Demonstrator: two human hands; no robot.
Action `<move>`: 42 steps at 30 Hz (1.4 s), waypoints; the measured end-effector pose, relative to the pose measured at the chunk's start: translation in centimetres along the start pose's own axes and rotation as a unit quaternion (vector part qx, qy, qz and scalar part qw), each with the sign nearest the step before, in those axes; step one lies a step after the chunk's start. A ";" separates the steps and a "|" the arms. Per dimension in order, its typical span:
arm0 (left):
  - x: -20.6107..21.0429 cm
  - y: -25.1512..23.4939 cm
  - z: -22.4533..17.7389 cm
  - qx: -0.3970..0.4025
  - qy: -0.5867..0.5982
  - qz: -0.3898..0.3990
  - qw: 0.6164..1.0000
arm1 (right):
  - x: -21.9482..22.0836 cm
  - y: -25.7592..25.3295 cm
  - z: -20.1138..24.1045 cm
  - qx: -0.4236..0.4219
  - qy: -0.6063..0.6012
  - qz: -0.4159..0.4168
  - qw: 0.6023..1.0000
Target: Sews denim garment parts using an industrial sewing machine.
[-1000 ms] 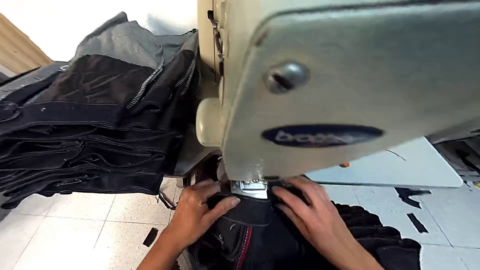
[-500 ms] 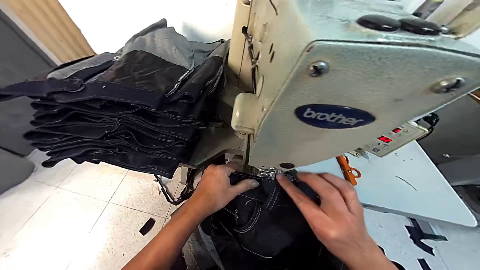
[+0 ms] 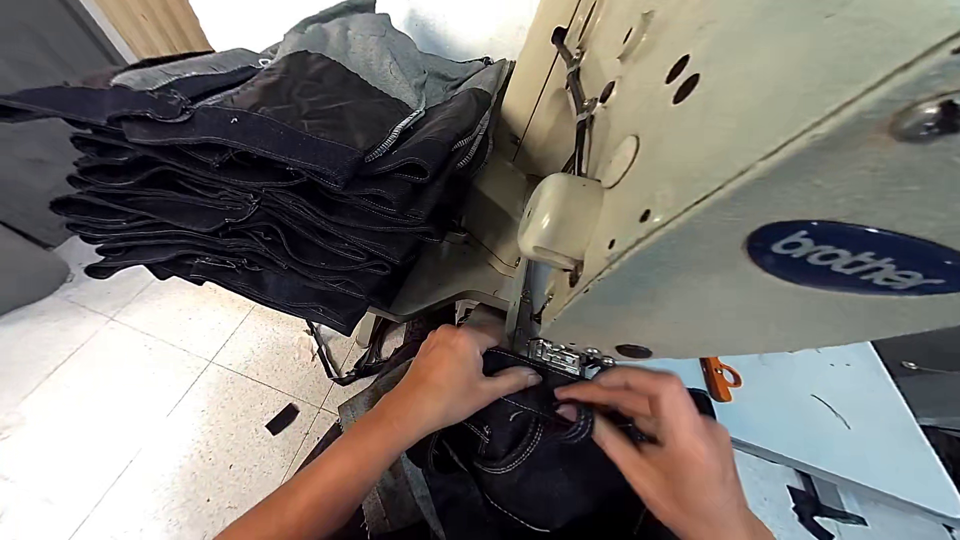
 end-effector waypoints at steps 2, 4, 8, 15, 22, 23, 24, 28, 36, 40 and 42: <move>0.0 0.2 -0.1 0.003 0.005 -0.003 1.000 | 0.1 -0.3 -2.0 0.098 -0.109 0.017 0.989; 0.0 0.1 -0.1 0.000 0.007 0.003 1.000 | 0.3 -0.5 -3.3 0.162 -0.193 0.041 0.967; 0.1 -0.2 -0.2 0.004 0.005 0.014 1.000 | 0.4 -0.7 -4.0 0.188 -0.228 0.049 0.954; 0.0 -0.2 -0.4 0.023 -0.024 0.012 0.999 | -0.1 -0.4 -3.7 0.093 -0.009 -0.022 0.995; -1.7 4.2 -4.9 0.177 -0.171 -0.209 0.946 | 0.3 0.5 -2.6 0.044 0.039 -0.097 0.994; -0.8 4.6 -4.9 0.151 -0.087 -0.139 0.975 | 0.5 0.7 -2.6 0.047 0.044 -0.108 0.992; 0.4 4.8 -4.6 0.110 0.012 -0.053 0.992 | 0.6 0.7 -2.6 0.050 0.048 -0.119 0.990; 2.9 4.6 -2.7 -0.037 0.297 0.038 0.953 | 0.8 0.5 -2.1 0.044 0.063 -0.145 0.986; 3.8 4.4 -1.7 -0.086 0.335 -0.055 0.937 | 1.1 1.2 0.2 -0.061 0.214 -0.037 0.974; 1.9 4.6 -3.3 0.125 0.016 -0.146 0.981 | 1.3 1.0 0.0 -0.056 0.212 -0.023 0.975; 1.1 5.0 -4.4 0.273 -0.154 -0.180 0.932 | 1.3 0.8 -0.1 -0.056 0.203 -0.014 0.978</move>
Point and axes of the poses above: each hand's wrist, its own y-axis away from the middle knuckle, its own x-axis out of the palm, z = x × y, the point moved 7 cm from there along -y, towards the middle knuckle, and after that the axes turned 1 degree about -x, right-handed, at the moved point
